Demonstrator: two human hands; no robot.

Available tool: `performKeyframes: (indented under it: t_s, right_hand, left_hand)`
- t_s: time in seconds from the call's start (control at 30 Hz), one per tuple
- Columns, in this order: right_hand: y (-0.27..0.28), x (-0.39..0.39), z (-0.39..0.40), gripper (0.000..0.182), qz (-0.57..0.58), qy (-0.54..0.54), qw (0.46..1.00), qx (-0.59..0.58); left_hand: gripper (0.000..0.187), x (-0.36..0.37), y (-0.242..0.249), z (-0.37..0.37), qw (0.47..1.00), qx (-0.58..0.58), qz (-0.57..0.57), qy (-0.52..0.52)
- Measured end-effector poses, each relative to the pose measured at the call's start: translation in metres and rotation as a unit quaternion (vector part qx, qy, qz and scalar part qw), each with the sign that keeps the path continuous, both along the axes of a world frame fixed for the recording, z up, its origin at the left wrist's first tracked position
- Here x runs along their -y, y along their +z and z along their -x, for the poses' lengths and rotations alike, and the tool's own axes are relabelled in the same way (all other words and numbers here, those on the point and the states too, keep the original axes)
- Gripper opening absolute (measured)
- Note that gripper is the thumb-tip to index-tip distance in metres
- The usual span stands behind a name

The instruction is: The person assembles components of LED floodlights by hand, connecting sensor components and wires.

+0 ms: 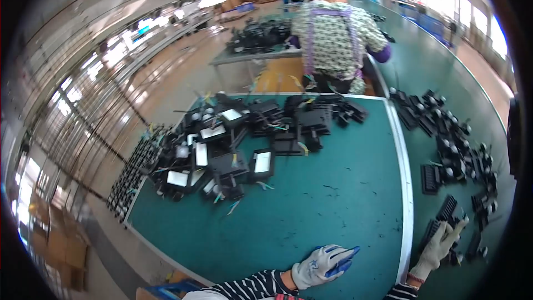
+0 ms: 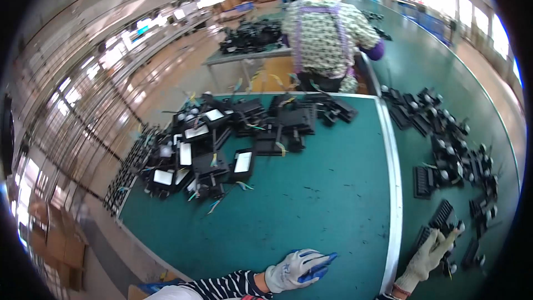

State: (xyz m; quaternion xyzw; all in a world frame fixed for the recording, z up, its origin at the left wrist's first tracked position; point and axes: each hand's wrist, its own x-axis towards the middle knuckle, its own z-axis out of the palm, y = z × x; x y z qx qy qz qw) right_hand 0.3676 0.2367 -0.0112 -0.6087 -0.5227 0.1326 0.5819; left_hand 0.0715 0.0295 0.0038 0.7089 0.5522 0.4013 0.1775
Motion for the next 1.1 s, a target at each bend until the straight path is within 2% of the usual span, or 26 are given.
performKeyframes:
  t_s: [0.13,0.17,0.3,0.37,0.47,0.5,0.53,0.6,0.67,0.7,0.73,0.8,0.83,0.93,1.0,1.03,1.1]
  right_hand:
    - [-0.008,-0.011,0.01,0.068,0.003,0.04,0.999,0.0]
    - [-0.012,-0.015,0.002,0.068,0.015,0.045,0.999,0.006]
    - [-0.006,-0.034,-0.016,0.064,0.012,0.036,0.999,0.037]
    - [0.007,-0.027,-0.008,0.062,-0.012,0.009,0.998,0.062]
    - [-0.001,-0.006,-0.015,0.054,0.057,-0.063,0.976,0.198]
    - [0.004,0.001,-0.007,0.052,0.081,-0.088,0.963,0.243]
    - [0.011,0.006,0.003,0.051,0.098,-0.039,0.972,0.208]
    - [0.043,0.023,0.036,0.048,0.134,0.049,0.981,0.133]
    - [0.074,0.039,0.067,0.046,0.166,0.128,0.976,0.054]
    - [0.081,0.046,0.079,0.046,0.18,0.169,0.969,0.015]
    - [0.073,0.053,0.079,0.041,0.057,0.248,0.955,0.151]
    - [0.087,0.078,0.106,0.03,0.009,0.258,0.947,0.193]
    - [0.087,0.081,0.113,0.028,0.003,0.27,0.94,0.208]
    - [0.075,0.086,0.123,0.021,-0.004,0.297,0.918,0.263]
    - [0.066,0.091,0.126,0.017,-0.004,0.317,0.899,0.303]
    - [0.065,0.096,0.128,0.015,-0.003,0.326,0.889,0.323]
    - [0.099,0.127,0.153,0.022,-0.013,0.397,0.888,0.232]
  left_hand:
    - [0.061,0.007,-0.018,0.021,0.994,-0.019,-0.041,0.1]
    - [0.061,0.012,-0.007,0.036,0.993,0.008,-0.039,0.114]
    - [0.058,0.042,0.007,0.097,0.962,-0.077,-0.071,0.25]
    - [0.057,0.065,0.012,0.127,0.918,-0.105,-0.107,0.368]
    - [0.067,0.092,-0.002,0.168,0.795,-0.133,-0.186,0.562]
    - [0.072,0.098,0.01,0.176,0.785,-0.177,-0.162,0.571]
    - [0.077,0.102,0.025,0.187,0.775,-0.221,-0.135,0.577]
    - [0.083,0.1,0.031,0.21,0.793,-0.243,-0.126,0.544]
    - [0.08,0.088,0.055,0.223,0.828,-0.229,-0.1,0.502]
    - [0.074,0.081,0.06,0.23,0.836,-0.249,-0.037,0.487]
    - [0.068,0.074,0.063,0.235,0.839,-0.268,0.028,0.472]
    - [0.062,0.06,0.073,0.243,0.843,-0.302,0.118,0.429]
    - [0.057,0.05,0.06,0.25,0.828,-0.334,0.08,0.443]
    - [0.056,0.039,0.086,0.247,0.874,-0.27,-0.025,0.404]
    - [0.05,0.032,0.121,0.226,0.902,-0.244,-0.004,0.357]
    - [0.051,0.025,0.12,0.215,0.941,-0.13,-0.062,0.307]
    - [0.049,0.007,0.117,0.185,0.951,-0.069,-0.168,0.251]
